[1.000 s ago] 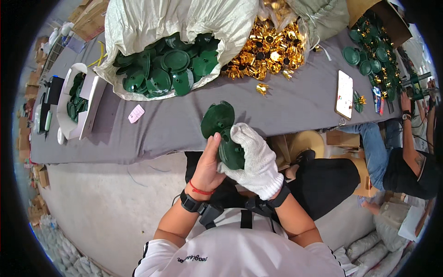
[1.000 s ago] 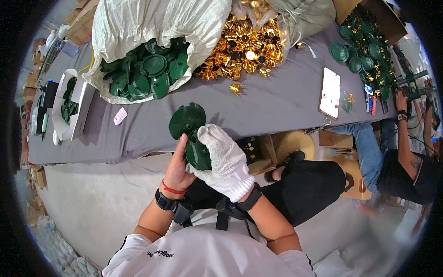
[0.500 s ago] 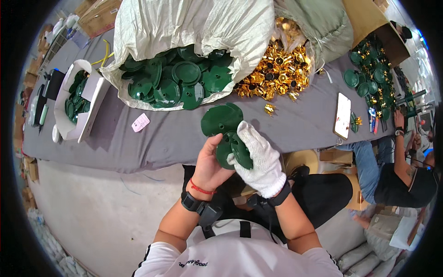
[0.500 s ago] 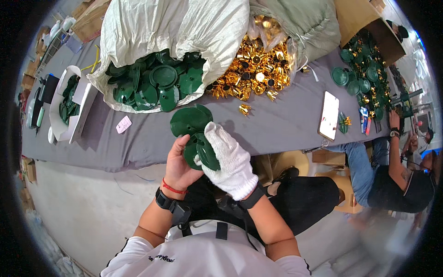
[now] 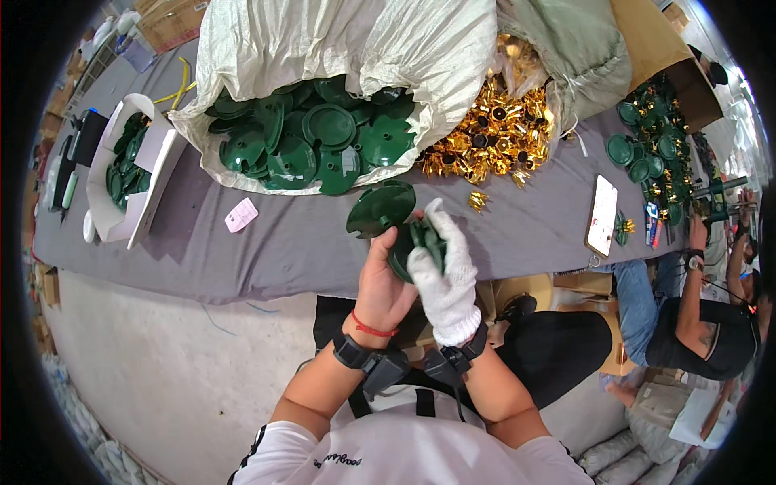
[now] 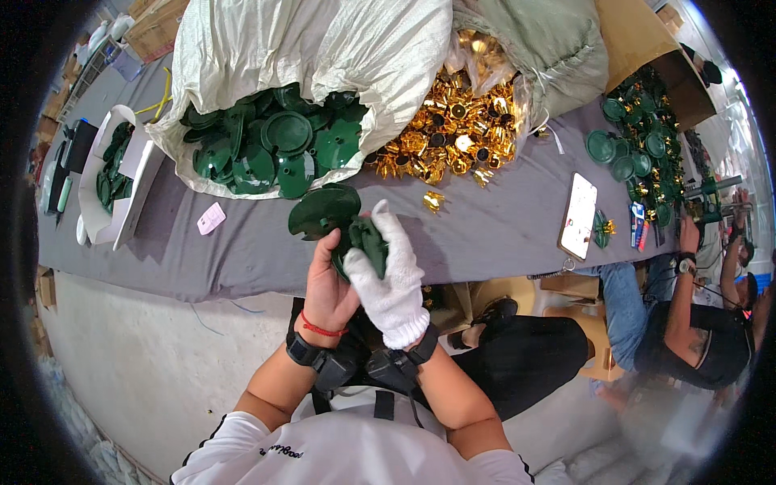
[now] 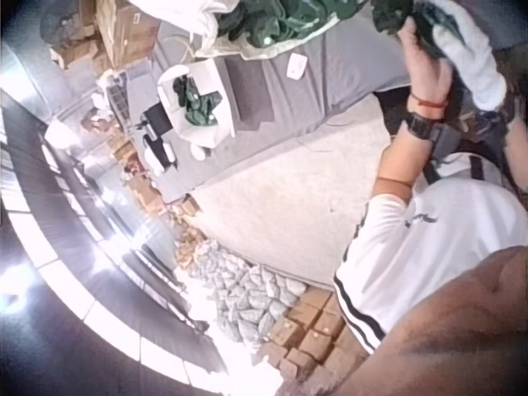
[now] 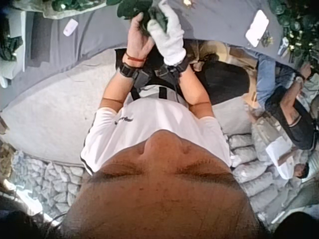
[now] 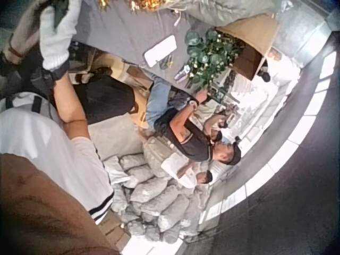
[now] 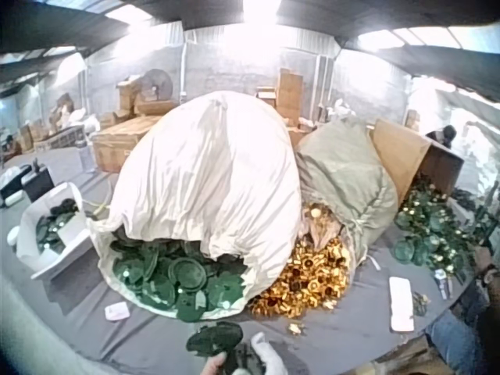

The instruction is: Assembling gold-colored components into green plastic housings on an assembly line.

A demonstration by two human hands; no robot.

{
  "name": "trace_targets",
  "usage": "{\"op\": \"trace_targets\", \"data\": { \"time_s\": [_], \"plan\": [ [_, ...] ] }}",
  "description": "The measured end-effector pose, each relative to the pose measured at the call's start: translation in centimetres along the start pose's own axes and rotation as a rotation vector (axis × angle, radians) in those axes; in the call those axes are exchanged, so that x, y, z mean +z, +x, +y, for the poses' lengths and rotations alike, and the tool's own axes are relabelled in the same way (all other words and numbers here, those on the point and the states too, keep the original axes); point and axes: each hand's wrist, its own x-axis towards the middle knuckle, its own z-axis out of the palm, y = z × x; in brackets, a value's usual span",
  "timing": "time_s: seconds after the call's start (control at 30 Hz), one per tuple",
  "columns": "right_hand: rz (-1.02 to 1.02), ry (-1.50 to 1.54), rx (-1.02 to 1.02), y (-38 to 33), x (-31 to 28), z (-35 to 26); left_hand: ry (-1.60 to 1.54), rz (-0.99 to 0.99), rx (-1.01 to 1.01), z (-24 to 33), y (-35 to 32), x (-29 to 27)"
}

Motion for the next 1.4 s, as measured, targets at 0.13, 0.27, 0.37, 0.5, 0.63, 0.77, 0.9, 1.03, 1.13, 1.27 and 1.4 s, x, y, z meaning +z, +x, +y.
{"op": "trace_targets", "data": {
  "time_s": [0.13,0.27,0.37,0.5,0.63,0.77,0.9,1.03,1.13,1.27,1.4],
  "plan": [
    [0.108,-0.051,0.092,1.1,-0.9,-0.2,0.022,0.054,0.050,-0.1,0.5,0.9],
    [0.295,-0.006,0.031,2.2,-3.0,-0.4,0.112,0.068,0.039,1.1,0.3,0.6],
    [0.333,0.556,0.277,2.0,-3.6,-2.6,0.118,0.071,0.071,1.0,0.5,0.5],
    [0.103,0.328,0.378,0.9,-0.8,-1.2,0.084,0.044,0.116,0.4,1.3,1.1],
    [0.011,0.047,0.246,0.7,-0.5,-2.5,0.074,0.057,0.116,1.0,1.9,-0.3],
    [0.275,0.252,0.316,1.7,-1.8,-3.3,0.181,0.050,0.263,2.1,0.3,-0.5],
    [0.259,-0.485,-0.490,4.7,-2.2,-4.4,0.415,0.125,0.201,2.7,-2.8,-1.0],
    [-0.296,-0.526,-0.755,5.0,0.9,-3.2,0.853,0.032,0.307,3.6,-3.5,-2.6],
    [-0.229,-0.373,-0.614,3.2,2.2,-1.2,0.849,-0.031,0.451,3.7,-2.9,-2.5],
    [-0.176,-0.212,-0.529,1.0,2.7,-1.7,0.755,0.099,0.504,3.2,-2.1,-1.3],
    [-0.181,-0.228,-0.432,1.5,2.0,-1.4,0.542,-0.026,0.411,2.1,-1.3,0.9]
  ]
}}
